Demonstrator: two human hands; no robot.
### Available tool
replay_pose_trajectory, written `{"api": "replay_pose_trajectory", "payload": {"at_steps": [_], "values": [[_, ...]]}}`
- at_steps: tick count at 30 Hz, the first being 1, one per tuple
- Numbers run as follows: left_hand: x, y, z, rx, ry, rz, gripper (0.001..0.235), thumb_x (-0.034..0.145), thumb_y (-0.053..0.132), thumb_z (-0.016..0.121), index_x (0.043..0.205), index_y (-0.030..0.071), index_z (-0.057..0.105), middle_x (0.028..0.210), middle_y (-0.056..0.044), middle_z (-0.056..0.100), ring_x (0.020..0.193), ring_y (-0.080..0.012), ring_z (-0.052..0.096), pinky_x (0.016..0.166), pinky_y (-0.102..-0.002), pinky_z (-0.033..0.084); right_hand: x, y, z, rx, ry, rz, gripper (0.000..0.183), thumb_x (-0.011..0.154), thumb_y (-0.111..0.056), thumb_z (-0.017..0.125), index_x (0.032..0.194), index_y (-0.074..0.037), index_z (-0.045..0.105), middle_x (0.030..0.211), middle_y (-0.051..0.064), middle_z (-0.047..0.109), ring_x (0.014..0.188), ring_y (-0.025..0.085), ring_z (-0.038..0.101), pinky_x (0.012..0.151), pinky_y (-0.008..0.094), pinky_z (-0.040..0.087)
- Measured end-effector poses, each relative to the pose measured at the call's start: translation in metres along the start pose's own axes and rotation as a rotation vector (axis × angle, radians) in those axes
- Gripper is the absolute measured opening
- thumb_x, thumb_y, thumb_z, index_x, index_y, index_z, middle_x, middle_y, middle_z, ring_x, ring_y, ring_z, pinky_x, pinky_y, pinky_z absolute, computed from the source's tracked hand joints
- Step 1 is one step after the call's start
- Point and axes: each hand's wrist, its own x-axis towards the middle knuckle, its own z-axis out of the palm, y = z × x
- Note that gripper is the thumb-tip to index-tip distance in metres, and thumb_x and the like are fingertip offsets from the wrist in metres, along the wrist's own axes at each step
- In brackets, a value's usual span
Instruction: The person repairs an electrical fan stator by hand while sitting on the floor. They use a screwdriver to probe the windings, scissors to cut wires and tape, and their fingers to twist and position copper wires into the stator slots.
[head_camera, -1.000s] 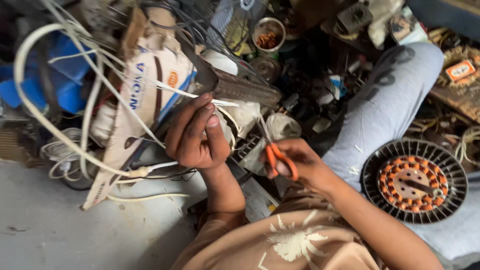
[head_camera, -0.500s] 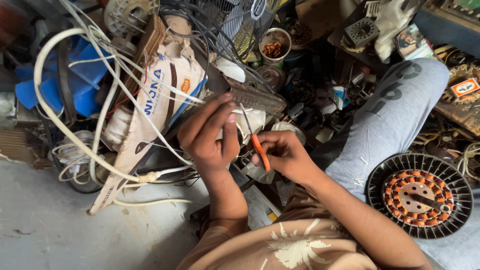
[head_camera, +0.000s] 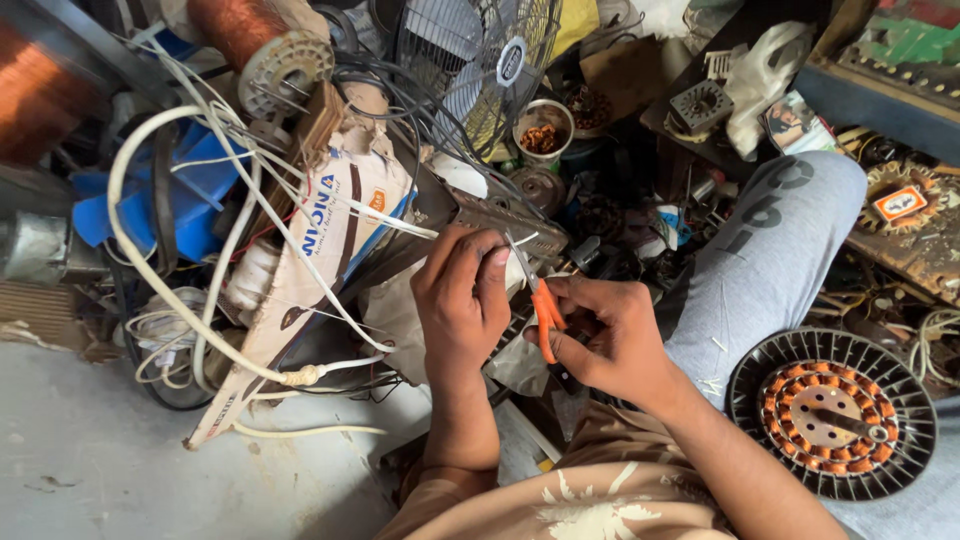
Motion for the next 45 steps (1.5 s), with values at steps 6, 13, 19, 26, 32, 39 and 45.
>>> {"api": "replay_pose_trajectory", "payload": {"at_steps": [6,13,19,26,32,39,45], "values": [[0.002,0.001,0.003,-0.045,0.032,0.032,0.005,0.105,0.005,0.062,0.107,0.0,0.062,0.1,-0.01,0.065,0.082,-0.0247,0.068,0.067,-0.033,0.052,0.005,-0.004,-0.002,-0.04,0.002,0.094,0.038,0.071,0.002,0.075,0.108,0.006,0.073,0.066,0.006,0.067,0.052,0.002,0.049,0.046,0.02,0.04],[-0.004,-0.011,0.005,-0.183,-0.006,-0.057,0.008,0.101,0.004,0.061,0.105,-0.003,0.062,0.098,-0.009,0.065,0.078,-0.0175,0.062,0.063,-0.029,0.047,0.017,-0.013,-0.002,-0.108,-0.044,0.029,0.04,0.069,-0.005,0.083,0.107,0.005,0.073,0.064,0.003,0.067,0.046,0.003,0.045,0.041,0.022,0.034],[-0.004,-0.016,0.007,-0.295,0.042,0.033,0.012,0.107,0.01,0.061,0.108,-0.002,0.06,0.117,-0.014,0.064,0.088,-0.0178,0.062,0.068,-0.026,0.05,0.014,-0.01,-0.009,0.056,-0.14,0.103,0.033,0.072,-0.001,0.082,0.103,0.006,0.073,0.061,0.003,0.066,0.053,0.002,0.051,0.045,0.021,0.037],[-0.012,-0.029,0.006,-0.765,-0.018,-0.18,0.019,0.101,0.013,0.06,0.09,-0.001,0.054,0.116,-0.015,0.069,0.061,0.0004,0.055,0.053,-0.017,0.042,0.007,0.01,-0.012,0.47,-0.299,0.229,0.029,0.08,0.006,0.073,0.109,0.006,0.072,0.075,0.001,0.069,0.067,0.003,0.061,0.06,0.021,0.05],[-0.016,-0.039,0.006,-0.589,-0.019,-0.06,0.018,0.102,0.013,0.058,0.09,0.0,0.054,0.096,-0.009,0.064,0.061,-0.0028,0.044,0.054,-0.019,0.033,0.003,0.022,-0.015,0.521,-0.35,0.25,0.019,0.082,0.005,0.082,0.099,0.006,0.072,0.079,0.0,0.066,0.072,0.003,0.055,0.061,0.02,0.044],[-0.001,-0.012,-0.001,-0.281,-0.156,0.03,0.01,0.102,0.007,0.061,0.098,-0.002,0.062,0.102,-0.012,0.067,0.071,-0.0159,0.062,0.06,-0.027,0.048,-0.019,0.006,-0.024,0.621,-0.226,0.165,0.037,0.078,-0.011,0.088,0.106,0.003,0.067,0.086,0.004,0.071,0.074,0.009,0.062,0.065,0.025,0.048],[-0.04,0.006,0.114,-0.293,-0.649,0.246,0.01,0.092,0.006,0.073,0.1,0.003,0.069,0.108,-0.008,0.07,0.088,-0.029,0.071,0.076,-0.04,0.057,-0.092,-0.005,-0.024,0.194,-0.497,0.063,0.036,0.079,-0.018,0.079,0.113,-0.005,0.072,0.085,0.009,0.072,0.075,0.024,0.071,0.067,0.033,0.053]]}}
